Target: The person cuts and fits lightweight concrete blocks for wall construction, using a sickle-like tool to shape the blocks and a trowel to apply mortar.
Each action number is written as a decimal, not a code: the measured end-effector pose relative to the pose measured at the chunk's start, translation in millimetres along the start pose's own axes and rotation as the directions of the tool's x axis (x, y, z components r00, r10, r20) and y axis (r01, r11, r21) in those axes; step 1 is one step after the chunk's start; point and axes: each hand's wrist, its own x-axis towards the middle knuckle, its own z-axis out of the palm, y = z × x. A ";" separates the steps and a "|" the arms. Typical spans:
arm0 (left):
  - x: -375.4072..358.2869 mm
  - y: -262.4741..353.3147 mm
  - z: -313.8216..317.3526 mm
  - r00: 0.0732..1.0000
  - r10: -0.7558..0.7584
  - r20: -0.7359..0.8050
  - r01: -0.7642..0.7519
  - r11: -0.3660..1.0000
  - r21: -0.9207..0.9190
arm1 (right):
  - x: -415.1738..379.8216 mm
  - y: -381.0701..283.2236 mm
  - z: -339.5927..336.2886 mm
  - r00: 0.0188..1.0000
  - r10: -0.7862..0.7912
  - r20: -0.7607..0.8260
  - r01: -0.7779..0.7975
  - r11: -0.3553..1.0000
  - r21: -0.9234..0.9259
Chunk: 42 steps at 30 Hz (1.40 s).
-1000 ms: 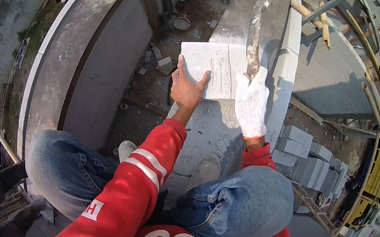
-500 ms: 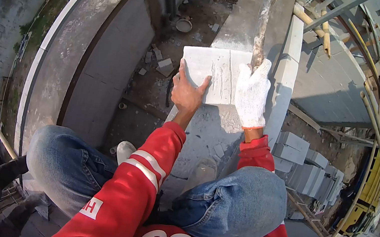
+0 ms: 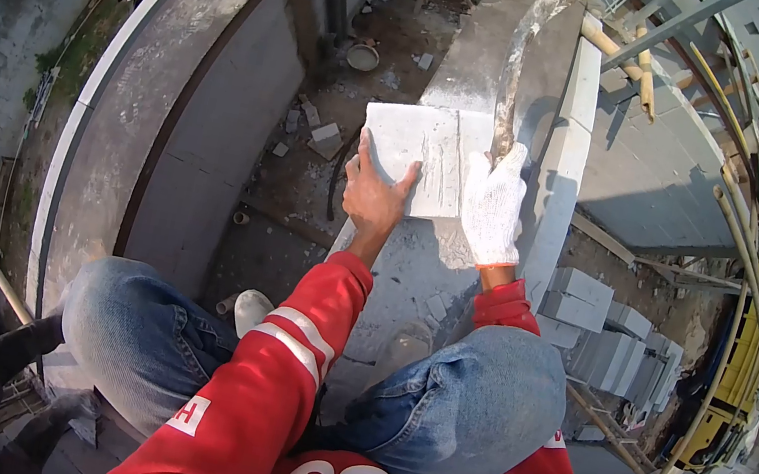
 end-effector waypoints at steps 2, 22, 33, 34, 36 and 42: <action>-0.5 0.0 0.6 1.000 -0.004 -0.003 0.004 1.000 0.010 | -8.8 50.0 22.0 0.992 -0.029 0.121 0.054 0.976 -0.209; -2.0 -1.9 -3.5 0.999 -0.018 0.035 0.017 1.000 0.023 | -59.3 10.2 -30.9 1.000 -0.020 0.010 0.019 0.996 0.083; -0.9 -1.1 -3.4 1.000 -0.003 0.017 0.002 0.999 0.034 | -105.1 30.3 -25.7 0.993 0.116 0.031 -0.120 0.970 0.212; -1.6 0.2 -5.4 0.999 -0.020 0.030 0.019 0.999 0.028 | -111.5 28.0 -28.0 0.994 0.106 -0.029 -0.097 0.972 0.215; -0.5 2.4 -4.0 1.000 -0.009 0.016 0.009 1.000 0.012 | -118.2 33.9 -24.8 0.986 0.133 -0.099 -0.106 0.965 0.240; 5.0 6.8 -2.1 1.000 0.004 0.016 -0.004 1.000 -0.014 | -122.6 90.9 -2.7 0.962 0.174 0.212 -0.174 0.985 -0.018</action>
